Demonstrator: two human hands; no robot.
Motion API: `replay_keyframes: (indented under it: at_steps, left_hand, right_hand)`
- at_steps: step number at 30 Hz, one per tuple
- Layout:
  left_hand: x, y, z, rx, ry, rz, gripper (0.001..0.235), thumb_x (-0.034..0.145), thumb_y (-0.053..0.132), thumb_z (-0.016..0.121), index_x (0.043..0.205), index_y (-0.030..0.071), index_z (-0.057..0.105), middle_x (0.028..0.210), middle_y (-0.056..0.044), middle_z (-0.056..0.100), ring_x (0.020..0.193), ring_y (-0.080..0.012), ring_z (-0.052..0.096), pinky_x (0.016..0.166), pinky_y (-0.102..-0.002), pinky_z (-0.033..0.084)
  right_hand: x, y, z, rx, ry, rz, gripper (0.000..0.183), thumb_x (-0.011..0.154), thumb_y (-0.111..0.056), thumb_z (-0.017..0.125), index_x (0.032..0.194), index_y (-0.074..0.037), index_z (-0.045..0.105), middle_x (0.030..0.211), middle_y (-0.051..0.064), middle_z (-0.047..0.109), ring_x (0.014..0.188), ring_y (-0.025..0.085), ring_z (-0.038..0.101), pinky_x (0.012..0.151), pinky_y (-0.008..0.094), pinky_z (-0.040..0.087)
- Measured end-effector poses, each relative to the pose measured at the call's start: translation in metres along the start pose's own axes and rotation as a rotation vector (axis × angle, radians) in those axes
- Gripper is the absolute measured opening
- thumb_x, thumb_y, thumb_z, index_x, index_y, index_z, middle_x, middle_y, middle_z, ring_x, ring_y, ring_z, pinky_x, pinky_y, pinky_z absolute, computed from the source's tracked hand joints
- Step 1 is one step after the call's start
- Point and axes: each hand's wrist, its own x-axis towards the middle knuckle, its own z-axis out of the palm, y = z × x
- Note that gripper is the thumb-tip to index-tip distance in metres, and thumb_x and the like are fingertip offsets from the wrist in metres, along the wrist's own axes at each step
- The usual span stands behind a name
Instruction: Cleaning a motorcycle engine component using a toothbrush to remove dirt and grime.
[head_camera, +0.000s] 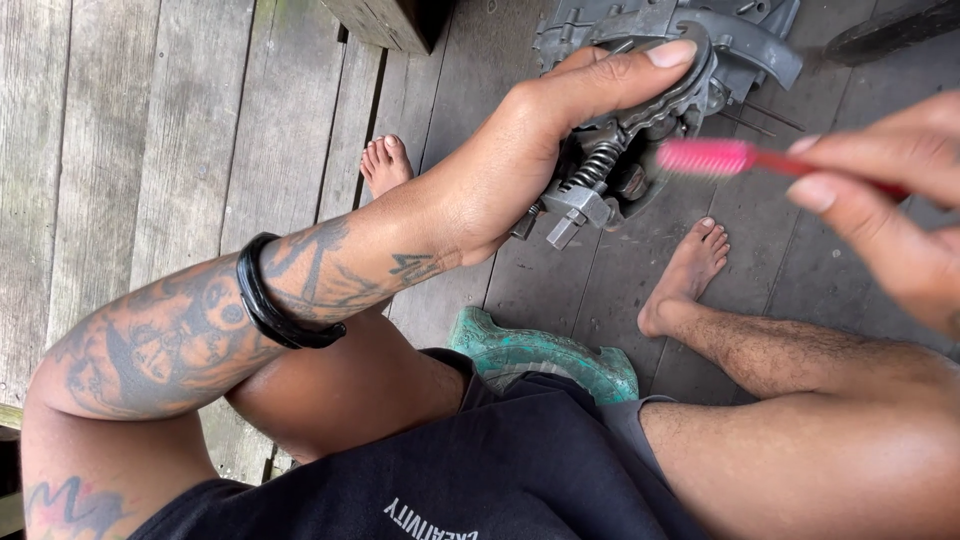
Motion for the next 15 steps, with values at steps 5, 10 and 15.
replay_keyframes:
  at_steps: [5,10,15]
  left_hand:
    - [0.003,-0.004,0.001,0.09,0.002,0.023,0.075,0.071,0.058,0.054,0.114,-0.003,0.062,0.097,-0.007,0.059,0.088,-0.0129,0.06,0.076,-0.027,0.051]
    - [0.004,-0.003,0.001,-0.013,-0.043,0.014,0.058,0.078,0.051,0.057,0.105,-0.001,0.059,0.08,-0.005,0.058,0.067,-0.0107,0.058,0.057,-0.024,0.046]
    - [0.003,0.0,0.006,-0.029,-0.017,-0.047,0.061,0.077,0.048,0.057,0.111,-0.003,0.06,0.084,-0.006,0.059,0.071,-0.0106,0.056,0.06,-0.024,0.045]
  right_hand:
    - [0.001,0.012,0.004,0.006,0.023,-0.032,0.024,0.106,0.007,0.074,0.128,0.016,0.071,0.114,0.027,0.063,0.078,0.025,0.058,0.071,0.032,0.05]
    - [0.003,-0.011,0.001,-0.014,0.023,0.047,0.025,0.107,0.008,0.073,0.131,0.014,0.071,0.118,0.026,0.058,0.08,0.026,0.058,0.074,0.035,0.05]
    - [0.009,0.003,-0.001,-0.011,0.048,0.051,0.021,0.11,0.004,0.077,0.129,0.013,0.075,0.105,0.023,0.062,0.071,0.022,0.051,0.062,0.029,0.039]
